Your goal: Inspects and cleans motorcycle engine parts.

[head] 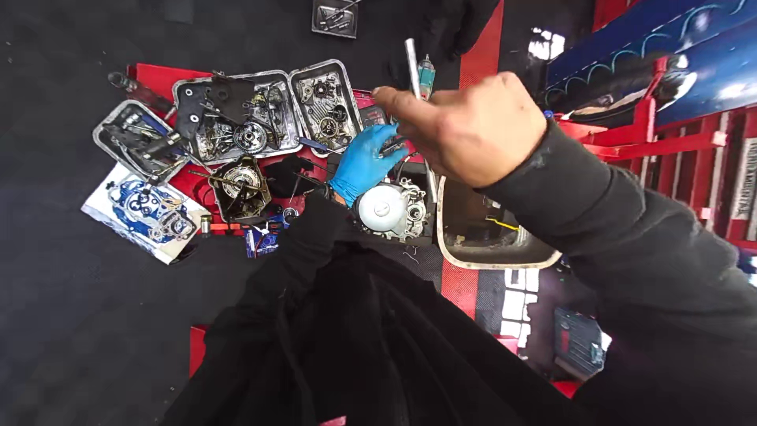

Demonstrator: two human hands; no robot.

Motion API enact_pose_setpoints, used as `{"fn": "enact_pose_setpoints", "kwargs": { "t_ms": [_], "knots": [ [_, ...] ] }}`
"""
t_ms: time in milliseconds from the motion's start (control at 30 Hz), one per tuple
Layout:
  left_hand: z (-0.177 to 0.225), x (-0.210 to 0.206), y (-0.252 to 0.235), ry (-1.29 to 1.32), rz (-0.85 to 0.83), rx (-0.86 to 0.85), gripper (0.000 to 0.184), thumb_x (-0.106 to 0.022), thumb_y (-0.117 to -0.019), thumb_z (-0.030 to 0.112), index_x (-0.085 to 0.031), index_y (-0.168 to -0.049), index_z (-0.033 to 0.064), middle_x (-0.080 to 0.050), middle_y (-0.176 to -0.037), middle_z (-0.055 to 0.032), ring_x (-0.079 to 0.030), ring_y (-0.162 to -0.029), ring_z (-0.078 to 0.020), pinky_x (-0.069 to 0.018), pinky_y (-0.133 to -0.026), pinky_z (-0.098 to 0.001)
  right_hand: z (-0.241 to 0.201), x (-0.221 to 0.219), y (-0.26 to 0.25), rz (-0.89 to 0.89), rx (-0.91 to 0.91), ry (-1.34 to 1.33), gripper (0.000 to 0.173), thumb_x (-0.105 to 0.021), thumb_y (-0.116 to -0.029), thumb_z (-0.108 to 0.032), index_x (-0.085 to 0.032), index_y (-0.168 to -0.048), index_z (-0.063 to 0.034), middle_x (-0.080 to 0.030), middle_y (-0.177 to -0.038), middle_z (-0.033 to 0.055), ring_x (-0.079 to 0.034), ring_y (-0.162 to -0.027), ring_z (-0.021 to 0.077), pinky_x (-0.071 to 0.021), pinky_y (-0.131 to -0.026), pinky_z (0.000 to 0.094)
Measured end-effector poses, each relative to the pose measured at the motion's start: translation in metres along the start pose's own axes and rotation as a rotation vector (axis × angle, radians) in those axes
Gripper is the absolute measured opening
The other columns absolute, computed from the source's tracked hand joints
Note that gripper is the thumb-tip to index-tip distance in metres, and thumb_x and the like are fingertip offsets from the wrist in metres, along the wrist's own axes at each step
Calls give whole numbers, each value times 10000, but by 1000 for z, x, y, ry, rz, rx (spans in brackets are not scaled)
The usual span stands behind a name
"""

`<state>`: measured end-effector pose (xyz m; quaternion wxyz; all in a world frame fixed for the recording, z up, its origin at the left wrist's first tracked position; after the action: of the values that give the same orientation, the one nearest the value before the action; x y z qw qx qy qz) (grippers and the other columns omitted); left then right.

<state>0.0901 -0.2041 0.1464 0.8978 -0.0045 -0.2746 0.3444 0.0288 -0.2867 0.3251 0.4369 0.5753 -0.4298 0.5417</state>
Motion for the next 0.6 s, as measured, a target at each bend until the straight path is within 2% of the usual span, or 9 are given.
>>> {"fn": "enact_pose_setpoints", "kwargs": {
  "t_ms": [100, 167, 267, 333, 400, 433, 500, 567, 600],
  "knots": [
    [43, 19, -6, -99, 42, -245, 228, -613, -983, 188, -752, -1028, 14, -741, -1022, -163, -703, -1037, -289, -530, -962, -423, 13, 1, -1, -53, -175, -19, 499, -421, -1065, -480, -687, -1174, -72, -662, -770, 225, -666, -712, 494, -475, -582, 660],
    [51, 25, -12, -164, -19, -271, 297, -565, -1038, 251, -727, -1132, 21, -734, -1091, -161, -691, -1092, -291, -520, -998, -434, 12, 8, 12, -107, -269, 72, 693, -326, -1062, -599, -632, -948, 12, -600, -708, 278, -636, -698, 555, -436, -554, 681],
    [53, 23, -20, -137, -96, -291, 322, -503, -1063, 267, -688, -1115, 9, -713, -1035, -165, -692, -1048, -309, -533, -947, -471, -8, 12, 28, -198, -199, -115, 696, -325, -1038, -617, -632, -720, -79, -522, -553, 129, -589, -527, 377, -408, -444, 567],
    [35, 5, -21, -15, 12, -409, 277, -560, -1031, 275, -712, -1079, 49, -722, -997, -118, -697, -999, -248, -549, -913, -422, -25, 6, 21, -177, -118, -247, 520, -380, -1036, -603, -732, -971, -226, -570, -604, 6, -580, -524, 222, -428, -451, 476],
    [37, 1, -15, 32, 10, -466, 270, -607, -985, 241, -746, -1104, 43, -748, -1040, -131, -705, -1042, -257, -538, -961, -431, -25, 8, 9, -207, -220, -43, 611, -353, -1037, -625, -617, -1417, -226, -653, -714, 154, -632, -593, 406, -459, -499, 604],
    [46, 9, -14, 2, -67, -449, 256, -590, -989, 222, -726, -1088, 29, -738, -1027, -146, -703, -1040, -281, -533, -957, -452, -18, 11, 7, -237, -311, 69, 669, -333, -1033, -650, -593, -1420, -170, -662, -759, 233, -644, -652, 506, -456, -534, 673],
    [55, 18, -16, -37, -174, -439, 289, -550, -1030, 227, -704, -1091, -10, -728, -1015, -181, -706, -1038, -330, -531, -951, -488, -9, 16, 14, -312, -411, 135, 757, -279, -1035, -669, -617, -1006, 8, -585, -679, 285, -621, -662, 568, -419, -535, 708],
    [51, 21, -21, -8, -173, -429, 309, -534, -1046, 258, -695, -1087, -2, -718, -983, -173, -704, -1002, -329, -534, -931, -492, -20, 19, 15, -305, -341, -32, 718, -288, -1045, -625, -555, -667, -76, -488, -522, 120, -562, -497, 354, -389, -430, 546],
    [50, 24, -22, 23, -159, -427, 296, -551, -1034, 253, -703, -1108, 10, -726, -1008, -166, -706, -1018, -319, -540, -940, -488, -28, 19, 12, -249, -290, -173, 624, -343, -1044, -592, -585, -669, -157, -471, -507, 10, -508, -451, 213, -360, -410, 436]
  ]
}}
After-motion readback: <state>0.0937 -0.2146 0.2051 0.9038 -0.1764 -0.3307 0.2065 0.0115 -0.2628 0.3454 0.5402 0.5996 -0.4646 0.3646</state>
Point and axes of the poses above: each hand's wrist, its own y-axis away from the middle knuckle, its own x-axis out of the back of the hand, z = x × y, the point moved 5 cm from there along -y, towards the middle knuckle
